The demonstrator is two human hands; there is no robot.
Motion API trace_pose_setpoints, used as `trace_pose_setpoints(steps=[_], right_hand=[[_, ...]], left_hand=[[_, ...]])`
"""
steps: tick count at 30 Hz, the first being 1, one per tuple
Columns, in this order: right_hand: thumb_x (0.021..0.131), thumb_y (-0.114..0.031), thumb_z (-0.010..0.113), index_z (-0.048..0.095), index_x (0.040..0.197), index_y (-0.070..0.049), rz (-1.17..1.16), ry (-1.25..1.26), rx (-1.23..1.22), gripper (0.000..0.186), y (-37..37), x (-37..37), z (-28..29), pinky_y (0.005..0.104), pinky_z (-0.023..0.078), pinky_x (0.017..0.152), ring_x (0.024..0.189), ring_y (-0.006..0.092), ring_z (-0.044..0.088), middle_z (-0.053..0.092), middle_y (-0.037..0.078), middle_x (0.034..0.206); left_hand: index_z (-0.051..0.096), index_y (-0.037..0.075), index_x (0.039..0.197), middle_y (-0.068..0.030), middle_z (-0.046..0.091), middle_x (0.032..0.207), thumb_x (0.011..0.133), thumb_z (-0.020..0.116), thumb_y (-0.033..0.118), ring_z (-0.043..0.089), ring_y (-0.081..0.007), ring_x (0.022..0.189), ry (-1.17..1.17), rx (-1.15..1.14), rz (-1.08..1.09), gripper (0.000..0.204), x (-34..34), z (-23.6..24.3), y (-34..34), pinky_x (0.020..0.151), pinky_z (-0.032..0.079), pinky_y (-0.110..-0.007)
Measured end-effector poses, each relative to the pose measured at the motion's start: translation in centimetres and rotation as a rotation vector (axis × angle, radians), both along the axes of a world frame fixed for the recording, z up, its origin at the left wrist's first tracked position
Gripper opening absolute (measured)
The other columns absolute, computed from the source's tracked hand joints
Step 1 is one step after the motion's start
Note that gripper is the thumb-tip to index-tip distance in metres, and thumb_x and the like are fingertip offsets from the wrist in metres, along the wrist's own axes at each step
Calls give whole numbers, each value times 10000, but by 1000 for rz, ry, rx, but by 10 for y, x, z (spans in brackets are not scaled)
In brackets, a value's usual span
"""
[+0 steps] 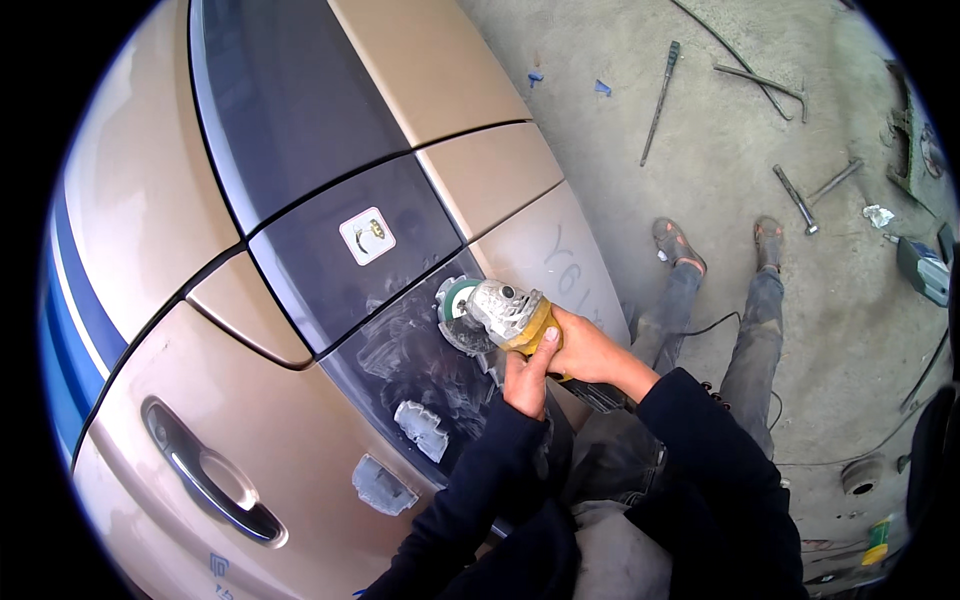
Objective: The person uses an angle grinder to remove paint and surface material from the side of a beige and blue bus. The person moves the grinder across the vehicle's body, creating sparks and exposing the underlying metal. The person occasionally pauses to wipe the surface with their hand.
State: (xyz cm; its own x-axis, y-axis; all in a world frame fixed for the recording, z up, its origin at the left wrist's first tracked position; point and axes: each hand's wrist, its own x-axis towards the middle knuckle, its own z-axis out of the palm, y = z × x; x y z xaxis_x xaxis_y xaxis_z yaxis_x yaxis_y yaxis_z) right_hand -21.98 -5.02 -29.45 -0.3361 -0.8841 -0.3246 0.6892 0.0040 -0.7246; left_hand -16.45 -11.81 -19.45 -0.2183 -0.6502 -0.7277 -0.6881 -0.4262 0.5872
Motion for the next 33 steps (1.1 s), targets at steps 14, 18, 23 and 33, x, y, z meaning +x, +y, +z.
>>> trace_pose_setpoints(steps=[14, 18, 23, 33], right_hand=[[780, -142, 777, 512, 1359, 26, 60, -92, 42, 658, -9, -14, -7, 389, 494, 1008, 1183, 333, 648, 674, 210, 1236], [781, -152, 772, 528, 1339, 22, -8, -78, 19, 633, 1, -2, -6, 388, 500, 996, 1154, 332, 657, 679, 208, 1222], [773, -163, 781, 523, 1339, 30, 55, -85, 49, 651, -3, -8, -10, 391, 502, 997, 1150, 346, 657, 675, 212, 1219], [795, -155, 776, 507, 1376, 13, 91, -133, 56, 662, -7, -9, -13, 385, 495, 1008, 1175, 323, 646, 666, 189, 1248]], left_hand=[[433, -49, 1446, -138, 574, 1377, 980, 714, 229, 547, -207, 1262, 0, 88, -8, 611, -1, -12, -20, 1100, 402, -343], [441, -46, 1438, -125, 585, 1359, 986, 705, 206, 557, -199, 1239, -4, 55, -18, 581, 7, -16, -5, 1086, 412, -337], [467, -59, 1431, -148, 597, 1353, 1013, 656, 244, 569, -206, 1240, 10, 81, -8, 550, 3, -19, -16, 1074, 421, -334], [454, -58, 1435, -148, 589, 1363, 997, 685, 250, 564, -212, 1241, -4, 60, -12, 583, 5, -18, -16, 1086, 410, -347]])
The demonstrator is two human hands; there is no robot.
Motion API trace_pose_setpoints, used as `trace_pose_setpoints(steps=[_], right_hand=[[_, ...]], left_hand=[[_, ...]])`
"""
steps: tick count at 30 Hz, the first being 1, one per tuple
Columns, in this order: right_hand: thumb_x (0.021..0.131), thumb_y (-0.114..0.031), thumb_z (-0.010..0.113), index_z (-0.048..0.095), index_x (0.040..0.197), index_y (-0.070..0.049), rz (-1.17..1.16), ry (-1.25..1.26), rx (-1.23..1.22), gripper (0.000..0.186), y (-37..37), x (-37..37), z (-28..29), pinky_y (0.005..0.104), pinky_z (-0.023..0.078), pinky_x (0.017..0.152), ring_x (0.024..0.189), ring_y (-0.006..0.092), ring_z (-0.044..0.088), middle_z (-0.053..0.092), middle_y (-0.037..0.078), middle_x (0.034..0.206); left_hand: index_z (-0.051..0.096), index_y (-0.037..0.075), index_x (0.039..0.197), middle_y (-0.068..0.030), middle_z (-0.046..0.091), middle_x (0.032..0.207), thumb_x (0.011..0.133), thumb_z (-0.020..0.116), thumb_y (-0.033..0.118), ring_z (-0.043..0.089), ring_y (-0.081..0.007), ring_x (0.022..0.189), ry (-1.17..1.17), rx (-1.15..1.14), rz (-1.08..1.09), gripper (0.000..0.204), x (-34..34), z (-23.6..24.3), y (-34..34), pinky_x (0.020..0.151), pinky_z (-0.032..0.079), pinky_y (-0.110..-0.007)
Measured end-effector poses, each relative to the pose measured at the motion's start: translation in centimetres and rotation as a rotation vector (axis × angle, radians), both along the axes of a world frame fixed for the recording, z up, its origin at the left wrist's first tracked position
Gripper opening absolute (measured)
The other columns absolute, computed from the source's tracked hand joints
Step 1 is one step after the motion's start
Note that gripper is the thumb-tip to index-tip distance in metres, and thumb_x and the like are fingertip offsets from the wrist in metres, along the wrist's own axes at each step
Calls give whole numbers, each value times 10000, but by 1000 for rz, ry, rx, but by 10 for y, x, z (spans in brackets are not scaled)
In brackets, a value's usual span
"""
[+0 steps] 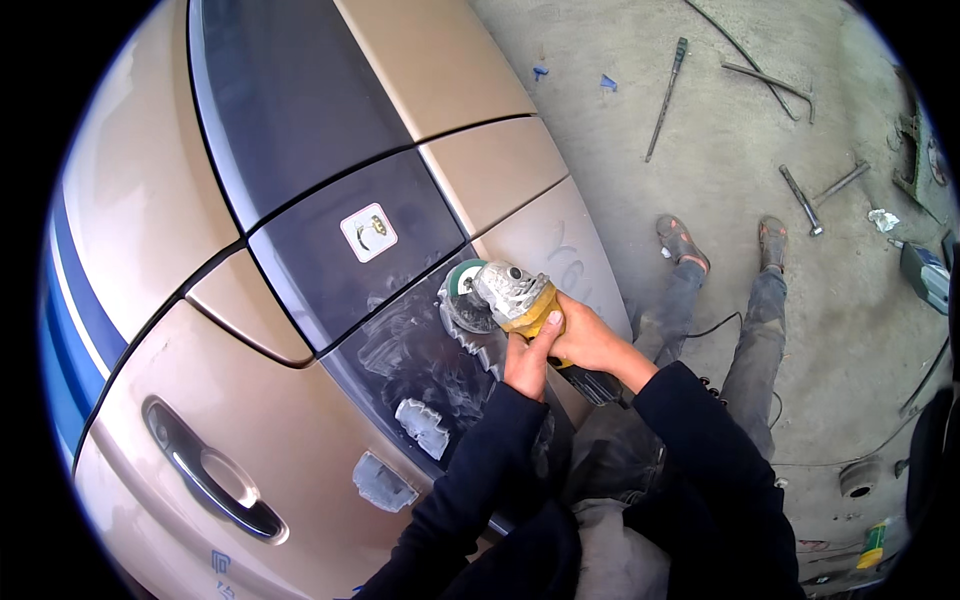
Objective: The person uses an angle grinder to remove paint and surface material from the side of a beige and blue bus. The person moves the grinder across the vehicle's body, creating sparks and exposing the underlying metal. The person occasionally pauses to wipe the surface with their hand.
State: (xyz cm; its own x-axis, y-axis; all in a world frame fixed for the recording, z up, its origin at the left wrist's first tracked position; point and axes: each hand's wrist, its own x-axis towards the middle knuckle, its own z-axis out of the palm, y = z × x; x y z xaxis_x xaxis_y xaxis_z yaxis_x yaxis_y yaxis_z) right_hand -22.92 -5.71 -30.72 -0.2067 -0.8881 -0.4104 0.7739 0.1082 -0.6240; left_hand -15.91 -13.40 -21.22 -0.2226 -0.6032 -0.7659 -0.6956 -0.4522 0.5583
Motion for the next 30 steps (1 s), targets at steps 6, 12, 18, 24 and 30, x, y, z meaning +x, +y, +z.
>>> trace_pose_setpoints(steps=[6, 12, 18, 24, 30], right_hand=[[802, -176, 772, 519, 1332, 12, -105, 130, -68, 617, 10, 18, 21, 415, 514, 967, 1126, 377, 668, 686, 207, 1202], [795, -202, 781, 504, 1347, 16, -134, 117, -79, 656, 11, 21, 30, 423, 517, 963, 1126, 407, 660, 682, 242, 1185], [789, -213, 785, 512, 1331, 22, 21, 105, -41, 650, 6, -1, 31, 418, 524, 941, 1097, 409, 671, 689, 252, 1163], [793, -219, 784, 469, 1384, 18, -78, 157, -127, 710, 19, 15, 33, 420, 512, 971, 1148, 416, 642, 652, 268, 1234], [786, -231, 792, 504, 1333, 17, -16, 105, -90, 666, 11, 4, 36, 432, 515, 958, 1130, 424, 649, 671, 261, 1192]], left_hand=[[457, -66, 1419, -145, 567, 1378, 996, 686, 181, 546, -198, 1251, 7, -74, 57, 541, 7, 27, 24, 1087, 411, -335], [419, -52, 1457, -149, 540, 1409, 992, 688, 181, 533, -209, 1276, 23, -64, 36, 585, 7, 37, 24, 1095, 404, -341], [400, -79, 1456, -166, 529, 1418, 993, 695, 228, 523, -217, 1282, 26, -29, -5, 629, -6, 37, 9, 1108, 389, -340], [402, -65, 1462, -155, 528, 1421, 989, 699, 197, 519, -218, 1290, 7, -90, 71, 617, 5, 44, 34, 1106, 394, -345], [420, -75, 1439, -155, 557, 1381, 999, 680, 184, 549, -216, 1246, 26, -107, 59, 573, 0, 44, 26, 1097, 404, -341]])
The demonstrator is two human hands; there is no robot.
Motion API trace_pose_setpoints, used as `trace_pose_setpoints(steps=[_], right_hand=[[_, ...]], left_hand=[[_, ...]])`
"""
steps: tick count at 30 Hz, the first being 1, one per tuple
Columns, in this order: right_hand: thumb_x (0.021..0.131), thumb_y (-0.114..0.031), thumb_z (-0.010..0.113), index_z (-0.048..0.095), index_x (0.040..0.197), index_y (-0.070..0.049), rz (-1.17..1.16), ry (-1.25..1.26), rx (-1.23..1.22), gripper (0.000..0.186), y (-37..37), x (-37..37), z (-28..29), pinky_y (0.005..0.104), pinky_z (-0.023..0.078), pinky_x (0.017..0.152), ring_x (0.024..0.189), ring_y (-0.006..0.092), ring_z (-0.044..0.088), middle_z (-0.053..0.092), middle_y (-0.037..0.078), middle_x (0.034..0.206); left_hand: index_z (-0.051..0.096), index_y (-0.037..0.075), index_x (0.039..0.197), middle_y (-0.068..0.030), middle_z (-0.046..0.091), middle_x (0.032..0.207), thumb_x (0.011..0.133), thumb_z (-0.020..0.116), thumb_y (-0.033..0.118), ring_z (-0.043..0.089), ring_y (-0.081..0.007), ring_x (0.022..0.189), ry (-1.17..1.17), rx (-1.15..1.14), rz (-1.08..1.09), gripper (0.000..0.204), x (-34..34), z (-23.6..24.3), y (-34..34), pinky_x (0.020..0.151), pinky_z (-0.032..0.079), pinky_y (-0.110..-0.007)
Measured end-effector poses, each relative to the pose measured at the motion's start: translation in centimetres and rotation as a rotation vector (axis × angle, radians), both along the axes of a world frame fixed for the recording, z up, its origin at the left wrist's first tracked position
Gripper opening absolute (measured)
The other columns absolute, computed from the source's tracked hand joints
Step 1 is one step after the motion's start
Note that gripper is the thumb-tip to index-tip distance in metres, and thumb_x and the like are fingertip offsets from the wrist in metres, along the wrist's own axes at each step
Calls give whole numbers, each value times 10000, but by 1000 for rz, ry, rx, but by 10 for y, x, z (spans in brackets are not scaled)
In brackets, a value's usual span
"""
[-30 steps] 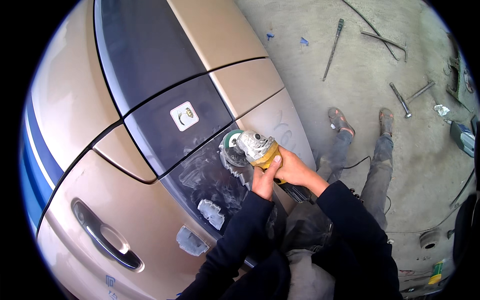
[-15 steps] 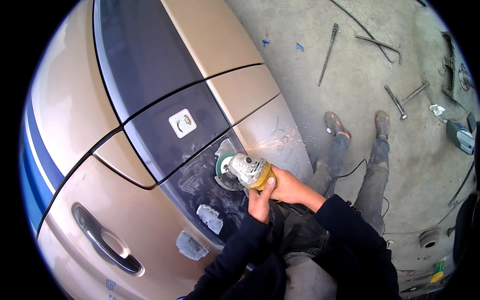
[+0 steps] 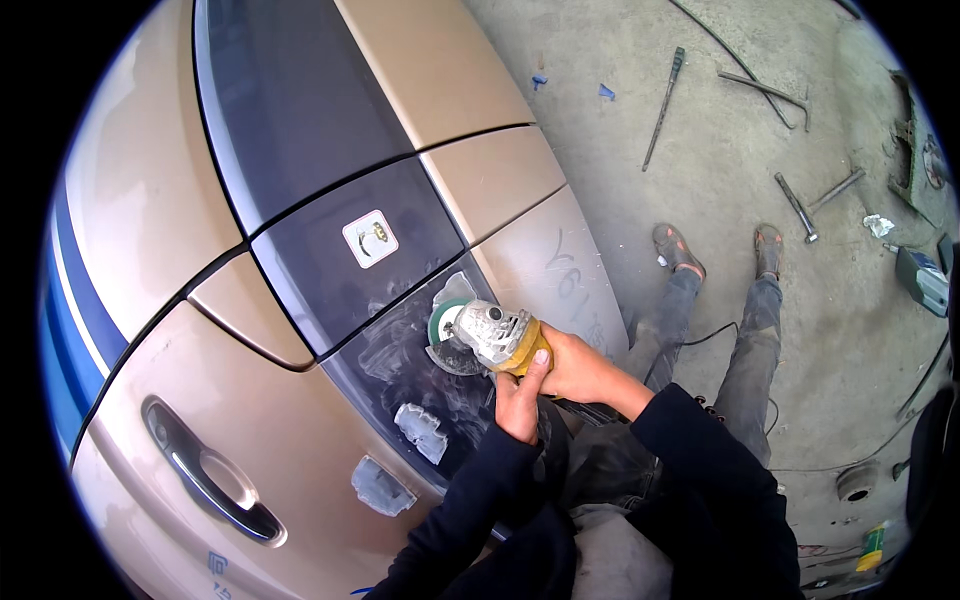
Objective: The person uses an angle grinder to remove paint and surface material from the side of a beige and blue bus. The person moves the grinder across the vehicle's body, creating sparks and exposing the underlying metal. The person occasionally pauses to wipe the surface with their hand.
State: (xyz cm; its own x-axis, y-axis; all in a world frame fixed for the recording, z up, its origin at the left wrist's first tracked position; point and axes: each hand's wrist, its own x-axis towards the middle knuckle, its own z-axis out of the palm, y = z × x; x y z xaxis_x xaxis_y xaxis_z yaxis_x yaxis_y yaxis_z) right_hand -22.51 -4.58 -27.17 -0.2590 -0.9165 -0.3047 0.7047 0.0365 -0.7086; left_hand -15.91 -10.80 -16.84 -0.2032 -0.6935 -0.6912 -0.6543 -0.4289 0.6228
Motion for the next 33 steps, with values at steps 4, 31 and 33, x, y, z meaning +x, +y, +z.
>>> trace_pose_setpoints(steps=[4, 31, 33], right_hand=[[785, -220, 784, 506, 1324, 29, -5, 18, -8, 656, 0, 4, -1, 432, 518, 953, 1128, 429, 648, 672, 263, 1191], [777, -132, 800, 493, 1382, 3, -6, 44, -38, 692, 10, 13, 7, 399, 505, 992, 1149, 333, 662, 677, 193, 1247], [781, -184, 786, 515, 1321, 14, -1, 19, -10, 636, 7, 11, 6, 423, 520, 947, 1106, 394, 661, 682, 235, 1174]], left_hand=[[421, -78, 1436, -157, 548, 1391, 993, 689, 183, 540, -211, 1259, 6, 3, 10, 580, 0, 0, 3, 1098, 403, -342], [389, -65, 1470, -157, 527, 1426, 997, 682, 180, 523, -222, 1295, -12, 0, 17, 608, 13, 9, 12, 1119, 394, -359], [397, -65, 1465, -154, 532, 1419, 995, 683, 176, 527, -217, 1287, -10, -19, 11, 601, 10, 8, 11, 1112, 396, -351]])
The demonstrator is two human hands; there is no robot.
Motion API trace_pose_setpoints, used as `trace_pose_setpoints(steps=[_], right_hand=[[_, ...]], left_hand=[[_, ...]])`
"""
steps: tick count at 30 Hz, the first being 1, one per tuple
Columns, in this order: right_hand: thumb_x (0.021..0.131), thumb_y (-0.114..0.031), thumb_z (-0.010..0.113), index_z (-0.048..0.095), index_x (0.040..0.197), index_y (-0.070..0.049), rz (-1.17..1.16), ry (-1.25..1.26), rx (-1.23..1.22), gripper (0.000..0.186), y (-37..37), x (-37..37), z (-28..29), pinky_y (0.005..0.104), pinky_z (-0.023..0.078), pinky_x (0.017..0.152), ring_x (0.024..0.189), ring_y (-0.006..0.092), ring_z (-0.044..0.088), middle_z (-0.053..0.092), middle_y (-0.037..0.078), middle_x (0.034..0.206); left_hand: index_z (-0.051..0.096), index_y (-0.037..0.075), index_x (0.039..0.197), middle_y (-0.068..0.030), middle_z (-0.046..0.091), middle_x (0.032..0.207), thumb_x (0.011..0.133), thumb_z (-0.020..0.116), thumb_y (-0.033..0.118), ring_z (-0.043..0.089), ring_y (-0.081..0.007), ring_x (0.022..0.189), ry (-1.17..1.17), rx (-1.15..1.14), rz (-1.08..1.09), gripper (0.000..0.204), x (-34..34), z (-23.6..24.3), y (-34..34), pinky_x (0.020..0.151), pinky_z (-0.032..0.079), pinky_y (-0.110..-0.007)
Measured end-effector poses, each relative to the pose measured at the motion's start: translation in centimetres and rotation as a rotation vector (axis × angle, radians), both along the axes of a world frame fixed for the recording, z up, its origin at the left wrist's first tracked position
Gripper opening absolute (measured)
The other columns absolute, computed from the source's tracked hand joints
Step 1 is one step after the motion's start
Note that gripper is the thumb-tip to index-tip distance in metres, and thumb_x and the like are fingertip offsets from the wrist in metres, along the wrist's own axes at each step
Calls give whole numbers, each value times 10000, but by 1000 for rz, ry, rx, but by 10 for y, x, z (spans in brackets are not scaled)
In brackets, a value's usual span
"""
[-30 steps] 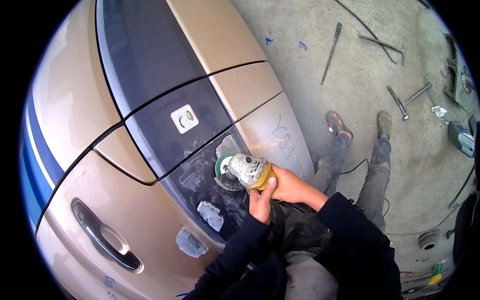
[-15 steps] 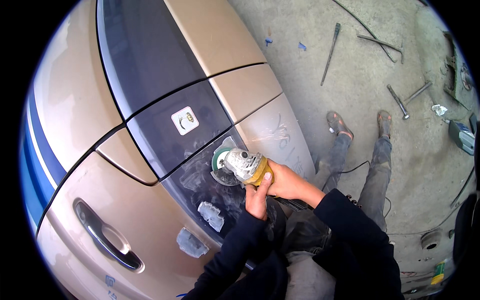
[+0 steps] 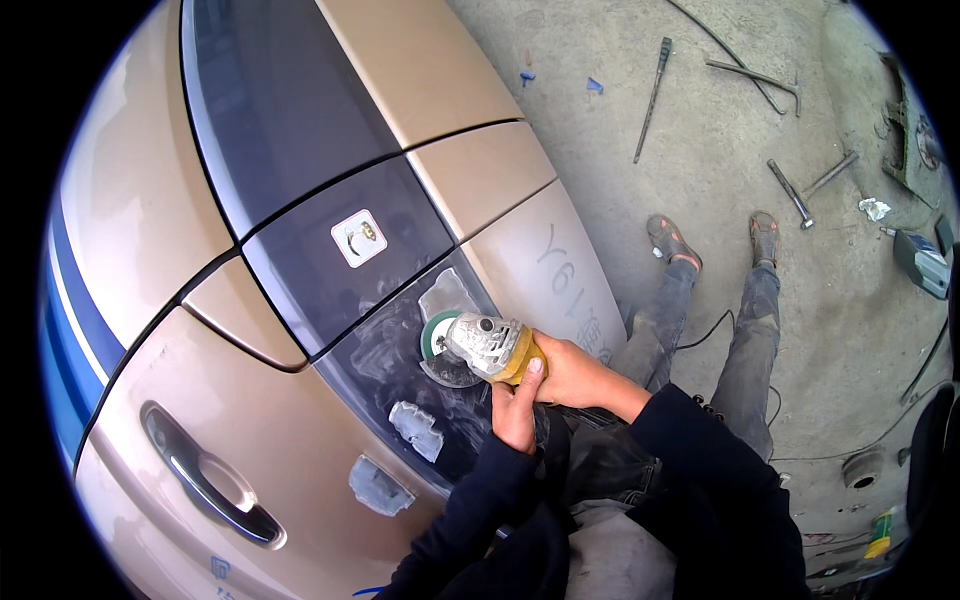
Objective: The person uses an angle grinder to remove paint and surface material from the side of a beige and blue bus. The person moves the grinder across the vehicle's body, creating sparks and exposing the underlying metal. The person occasionally pauses to wipe the surface with their hand.
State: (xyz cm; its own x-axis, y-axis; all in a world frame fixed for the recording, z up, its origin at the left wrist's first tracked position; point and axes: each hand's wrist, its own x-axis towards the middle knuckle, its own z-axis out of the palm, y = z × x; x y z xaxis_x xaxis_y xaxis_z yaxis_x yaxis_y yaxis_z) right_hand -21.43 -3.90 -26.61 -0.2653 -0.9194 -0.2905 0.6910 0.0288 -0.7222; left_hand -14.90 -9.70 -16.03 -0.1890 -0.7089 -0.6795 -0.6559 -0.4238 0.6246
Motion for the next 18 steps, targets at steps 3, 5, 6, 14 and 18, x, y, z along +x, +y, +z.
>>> trace_pose_setpoints(steps=[3, 5, 6, 14, 18], right_hand=[[780, -201, 777, 528, 1271, 21, 8, -3, 17, 594, -7, -10, -3, 440, 526, 922, 1075, 423, 663, 687, 254, 1126], [779, -202, 779, 528, 1266, 21, 19, -2, 9, 591, -10, -5, -4, 441, 524, 925, 1073, 422, 664, 688, 254, 1121], [783, -205, 780, 528, 1268, 20, -15, -6, -10, 591, -6, 0, -1, 443, 520, 931, 1080, 425, 661, 684, 263, 1128], [781, -235, 790, 498, 1350, 10, 31, -5, 50, 685, -2, 0, -7, 433, 521, 948, 1116, 441, 649, 680, 264, 1159], [765, -234, 797, 513, 1315, 13, -54, -3, -17, 667, 7, 20, -8, 432, 534, 916, 1080, 438, 664, 689, 268, 1134]], left_hand=[[418, -68, 1447, -150, 559, 1382, 992, 689, 175, 546, -210, 1257, 5, 17, -2, 583, -10, -5, -11, 1097, 405, -344], [423, -71, 1442, -150, 568, 1371, 991, 688, 173, 552, -211, 1251, 19, 12, -37, 577, -5, -4, -14, 1093, 408, -343], [424, -73, 1440, -158, 555, 1389, 993, 682, 162, 544, -212, 1266, -8, 18, -32, 567, -2, 1, -9, 1099, 404, -341], [429, -63, 1438, -151, 546, 1400, 990, 687, 154, 537, -217, 1276, 21, 46, -37, 561, 3, -10, -10, 1106, 397, -341], [430, -73, 1428, -154, 555, 1382, 983, 706, 178, 544, -211, 1250, 10, -2, 11, 581, 15, -8, 6, 1085, 411, -344]])
